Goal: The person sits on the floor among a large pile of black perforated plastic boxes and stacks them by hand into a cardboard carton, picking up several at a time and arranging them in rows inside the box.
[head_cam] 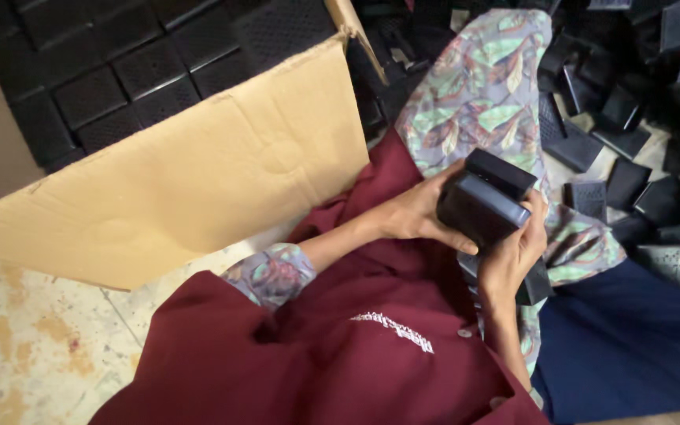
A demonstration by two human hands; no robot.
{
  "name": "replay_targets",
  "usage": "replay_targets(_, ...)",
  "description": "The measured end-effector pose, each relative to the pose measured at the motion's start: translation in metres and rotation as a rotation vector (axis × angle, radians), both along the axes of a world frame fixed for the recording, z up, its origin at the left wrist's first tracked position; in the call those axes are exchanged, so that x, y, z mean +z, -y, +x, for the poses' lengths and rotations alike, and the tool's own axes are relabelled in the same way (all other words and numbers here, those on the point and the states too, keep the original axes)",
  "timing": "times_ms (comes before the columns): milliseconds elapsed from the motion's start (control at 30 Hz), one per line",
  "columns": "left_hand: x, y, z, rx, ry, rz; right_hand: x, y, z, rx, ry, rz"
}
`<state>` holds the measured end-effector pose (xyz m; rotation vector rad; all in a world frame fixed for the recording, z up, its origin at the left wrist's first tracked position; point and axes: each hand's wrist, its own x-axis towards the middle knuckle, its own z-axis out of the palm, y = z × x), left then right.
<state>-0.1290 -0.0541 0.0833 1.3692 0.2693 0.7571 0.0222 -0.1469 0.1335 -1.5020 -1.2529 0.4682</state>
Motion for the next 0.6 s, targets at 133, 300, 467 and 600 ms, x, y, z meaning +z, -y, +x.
replay_targets(133, 0.018, -0.013, -0.021, 0.257, -0.137, 0.302, 0.005, -0.01, 0.001, 0.015, 0.005, -0.159)
replay_targets(300, 0.018, -0.026, -0.038, 0.318, -0.139, 0.529, -0.006, -0.003, 0.003, 0.38, -0.213, -0.166)
replay_targets(467, 0.021, -0.024, -0.034, 0.275, -0.169, 0.5, -0.027, 0.006, 0.016, 0.379, -0.021, -0.283)
replay_targets(600, 0.08, -0.033, -0.059, 0.303, -0.136, 0.496, -0.026, 0.0, 0.02, 0.252, 0.02, -0.452)
